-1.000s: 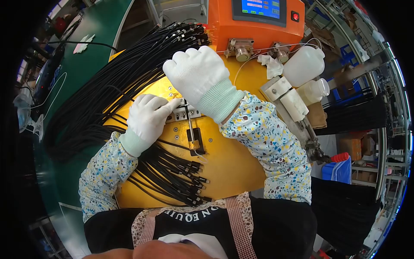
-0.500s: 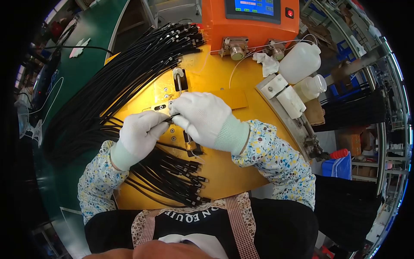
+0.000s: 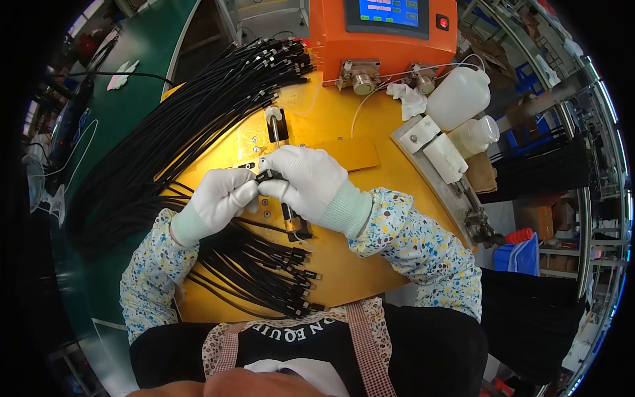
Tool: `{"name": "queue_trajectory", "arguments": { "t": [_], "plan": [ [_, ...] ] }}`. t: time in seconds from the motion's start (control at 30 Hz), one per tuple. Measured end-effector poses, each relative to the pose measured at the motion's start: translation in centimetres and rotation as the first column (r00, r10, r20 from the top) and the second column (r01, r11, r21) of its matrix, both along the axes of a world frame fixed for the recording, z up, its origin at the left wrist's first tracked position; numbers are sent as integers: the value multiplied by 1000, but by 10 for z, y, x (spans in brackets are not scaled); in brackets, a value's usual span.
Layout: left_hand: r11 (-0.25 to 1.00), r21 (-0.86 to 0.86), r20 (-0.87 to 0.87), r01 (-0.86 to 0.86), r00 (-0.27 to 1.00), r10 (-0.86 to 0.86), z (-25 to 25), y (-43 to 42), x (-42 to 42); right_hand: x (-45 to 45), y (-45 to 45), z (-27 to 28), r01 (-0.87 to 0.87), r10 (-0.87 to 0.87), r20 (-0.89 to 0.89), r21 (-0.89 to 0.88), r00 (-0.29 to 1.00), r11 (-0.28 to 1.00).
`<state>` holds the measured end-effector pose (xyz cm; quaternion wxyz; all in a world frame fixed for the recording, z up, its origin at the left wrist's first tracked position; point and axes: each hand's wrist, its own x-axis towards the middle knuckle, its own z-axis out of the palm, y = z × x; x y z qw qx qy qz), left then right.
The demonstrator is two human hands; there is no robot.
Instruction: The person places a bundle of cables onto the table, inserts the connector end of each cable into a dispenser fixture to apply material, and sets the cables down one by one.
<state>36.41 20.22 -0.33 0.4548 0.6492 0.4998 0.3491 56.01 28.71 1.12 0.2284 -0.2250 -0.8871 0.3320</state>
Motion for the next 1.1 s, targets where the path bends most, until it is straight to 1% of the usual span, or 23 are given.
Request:
{"name": "queue_trajectory", "arguments": {
  "t": [0.07,0.17,0.2,0.27,0.3,0.33,0.37,0.43,0.47,0.5,0.57,0.6,0.7,0.77,0.83,0.87,0.97,1.0,1.03,1.1],
  "plan": [
    [999,-48,2,14,1000,-14,4,1,0,1,0,1,7,-8,36,22,999,1000],
    [996,-82,4,20,1000,-19,7,1,0,0,0,1,13,-14,23,13,1000,1000],
    [996,-86,5,19,1000,-19,8,0,0,0,2,3,-31,31,2,-18,1000,999],
    [996,22,-184,88,979,-82,14,-1,0,1,15,10,-126,123,-46,-71,991,990],
    [990,70,-277,125,955,-101,16,-3,1,0,25,32,-92,89,-29,-145,996,985],
    [957,213,-393,200,914,-104,13,-7,6,-5,40,32,-32,28,-64,-59,998,998],
    [942,121,-487,313,845,-219,18,-12,7,-12,57,32,33,-31,-106,23,994,999],
    [904,-51,-642,424,680,-355,31,-22,14,-31,95,22,82,-97,34,304,995,949],
    [878,-89,-667,470,626,-403,34,-25,15,-42,109,18,20,-80,176,321,981,947],
    [883,-111,-682,455,612,-401,37,-28,16,-54,120,15,-44,-65,314,330,947,943],
    [893,-157,-706,421,584,-400,45,-32,18,-76,131,13,-141,-46,530,306,847,941],
    [904,-140,-704,403,601,-377,46,-31,18,-83,134,12,-188,-35,627,286,778,940],
    [958,-67,-619,280,741,-260,42,-22,16,-95,138,11,-256,-17,730,261,683,931],
    [968,214,-567,134,824,11,37,-17,15,-96,139,7,-308,-26,746,306,665,901],
    [879,475,-435,-42,857,276,31,-8,13,-95,141,5,-343,-26,752,330,659,879],
    [827,559,-419,-65,838,350,22,-4,9,-95,140,6,-351,-23,759,328,650,877],
    [778,620,-417,-101,798,436,16,5,3,-96,137,11,-371,-32,775,339,631,864],
    [783,615,-473,-94,751,462,11,7,0,-96,135,10,-377,-44,779,351,625,857],
    [742,662,-490,-106,687,536,8,10,0,-97,134,11,-382,-57,782,364,620,850],
    [650,751,-500,-118,542,675,5,13,-2,-87,130,24,-370,-49,690,446,722,815]
  ]
}}
